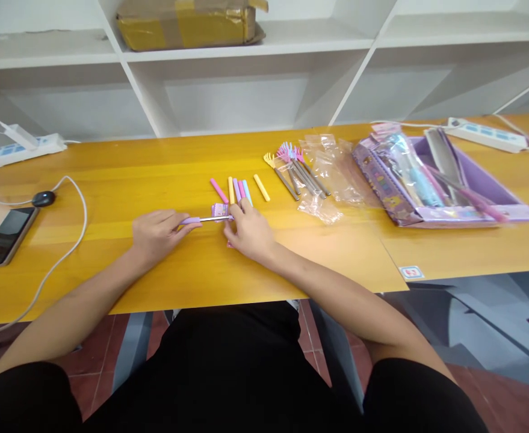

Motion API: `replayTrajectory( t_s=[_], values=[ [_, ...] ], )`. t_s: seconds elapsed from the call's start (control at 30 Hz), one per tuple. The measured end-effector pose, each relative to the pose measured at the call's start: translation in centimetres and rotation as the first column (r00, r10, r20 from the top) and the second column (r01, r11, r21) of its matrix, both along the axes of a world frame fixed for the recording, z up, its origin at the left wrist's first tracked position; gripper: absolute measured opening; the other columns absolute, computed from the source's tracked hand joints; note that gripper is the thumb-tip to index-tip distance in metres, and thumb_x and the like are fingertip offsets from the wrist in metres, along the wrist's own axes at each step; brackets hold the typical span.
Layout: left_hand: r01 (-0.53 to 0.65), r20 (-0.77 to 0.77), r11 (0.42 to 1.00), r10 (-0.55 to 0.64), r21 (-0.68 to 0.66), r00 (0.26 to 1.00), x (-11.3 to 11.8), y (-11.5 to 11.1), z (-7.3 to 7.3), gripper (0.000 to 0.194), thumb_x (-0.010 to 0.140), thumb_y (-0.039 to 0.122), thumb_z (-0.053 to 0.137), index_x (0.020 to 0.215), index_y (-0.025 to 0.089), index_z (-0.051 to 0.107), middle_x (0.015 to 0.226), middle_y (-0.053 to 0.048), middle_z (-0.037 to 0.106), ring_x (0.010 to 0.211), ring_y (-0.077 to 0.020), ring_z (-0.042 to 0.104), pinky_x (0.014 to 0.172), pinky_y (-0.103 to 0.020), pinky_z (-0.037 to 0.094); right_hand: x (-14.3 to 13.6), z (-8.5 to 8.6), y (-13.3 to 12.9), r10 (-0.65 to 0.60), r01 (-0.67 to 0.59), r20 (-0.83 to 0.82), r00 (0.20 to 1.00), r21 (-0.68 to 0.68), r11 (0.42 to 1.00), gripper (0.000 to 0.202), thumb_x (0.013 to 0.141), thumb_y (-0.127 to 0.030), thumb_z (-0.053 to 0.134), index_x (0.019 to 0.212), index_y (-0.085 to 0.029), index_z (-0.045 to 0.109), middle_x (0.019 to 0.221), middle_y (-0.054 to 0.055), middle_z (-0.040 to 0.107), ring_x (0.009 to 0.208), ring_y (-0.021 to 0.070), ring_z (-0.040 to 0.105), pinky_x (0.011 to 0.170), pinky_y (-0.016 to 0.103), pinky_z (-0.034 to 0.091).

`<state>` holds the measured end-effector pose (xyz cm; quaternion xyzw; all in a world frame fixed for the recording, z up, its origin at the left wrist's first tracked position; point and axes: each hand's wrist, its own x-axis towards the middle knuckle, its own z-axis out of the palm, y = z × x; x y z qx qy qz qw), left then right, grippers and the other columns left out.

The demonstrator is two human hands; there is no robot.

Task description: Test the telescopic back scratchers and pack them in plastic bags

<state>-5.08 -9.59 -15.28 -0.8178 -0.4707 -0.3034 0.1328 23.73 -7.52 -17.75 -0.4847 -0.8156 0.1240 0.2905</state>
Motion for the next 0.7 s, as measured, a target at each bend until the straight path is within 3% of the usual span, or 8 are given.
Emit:
replayTrajectory(
  t_s=[0.27, 0.43, 0.5, 0.6, 0.7],
  values=[
    [0.018, 0.067, 0.998, -0.014, -0.064, 0.998, -3.0, 0.7, 2.3, 0.057, 0.109, 0.078, 0.072, 0.087, 0.028, 0.086, 0.077, -0.003, 0.081, 0.068, -0.0213, 0.071, 0.066, -0.038, 0.044, 1.3, 2.3, 0.8, 0.163, -0.160, 0.032, 0.986, -0.070, 0.985, 0.009, 0.106, -0.030, 0.062, 0.109, -0.025, 0.068, 0.107, 0.010, 0.077, 0.089, 0.0286, 0.069, 0.075, 0.037, 0.044],
    [0.024, 0.031, 0.985, -0.019, -0.171, 0.999, -2.6, 0.4, 1.9, 0.052, 0.112, 0.073, 0.071, 0.099, 0.027, 0.091, 0.086, -0.005, 0.086, 0.074, -0.0219, 0.076, 0.069, -0.036, 0.046, 2.3, 2.4, 1.9, 0.152, -0.146, 0.055, 0.987, -0.101, 0.984, 0.011, 0.103, -0.025, 0.062, 0.107, -0.022, 0.072, 0.105, 0.010, 0.080, 0.090, 0.0276, 0.070, 0.076, 0.034, 0.041],
    [0.012, -0.006, 0.973, -0.013, -0.230, 1.000, -2.3, 0.4, 1.6, 0.046, 0.113, 0.067, 0.073, 0.105, 0.026, 0.092, 0.091, -0.006, 0.087, 0.078, -0.0228, 0.078, 0.070, -0.035, 0.047, 2.5, 2.3, 2.2, 0.151, -0.144, 0.062, 0.987, -0.110, 0.984, 0.010, 0.102, -0.025, 0.064, 0.106, -0.021, 0.073, 0.104, 0.010, 0.080, 0.091, 0.0270, 0.070, 0.077, 0.032, 0.041],
    [0.006, -0.029, 0.959, -0.015, -0.284, 0.999, -2.3, 0.6, 1.5, 0.024, 0.112, 0.046, 0.076, 0.120, 0.029, 0.093, 0.104, -0.004, 0.091, 0.086, -0.0232, 0.082, 0.073, -0.034, 0.051, 2.5, 2.1, 2.5, 0.163, -0.154, 0.071, 0.984, -0.117, 0.981, 0.009, 0.102, -0.023, 0.065, 0.103, -0.020, 0.074, 0.102, 0.010, 0.081, 0.089, 0.0254, 0.069, 0.075, 0.031, 0.039],
    [-0.007, -0.043, 0.946, -0.007, -0.323, 0.999, -2.6, 0.7, 1.8, 0.031, 0.107, 0.027, 0.074, 0.132, 0.032, 0.090, 0.117, -0.002, 0.092, 0.091, -0.0236, 0.084, 0.078, -0.033, 0.056, 2.4, 2.1, 2.4, 0.186, -0.176, 0.075, 0.980, -0.116, 0.977, 0.010, 0.102, -0.022, 0.065, 0.104, -0.020, 0.075, 0.101, 0.009, 0.081, 0.086, 0.0241, 0.068, 0.074, 0.031, 0.037]
  ],
)
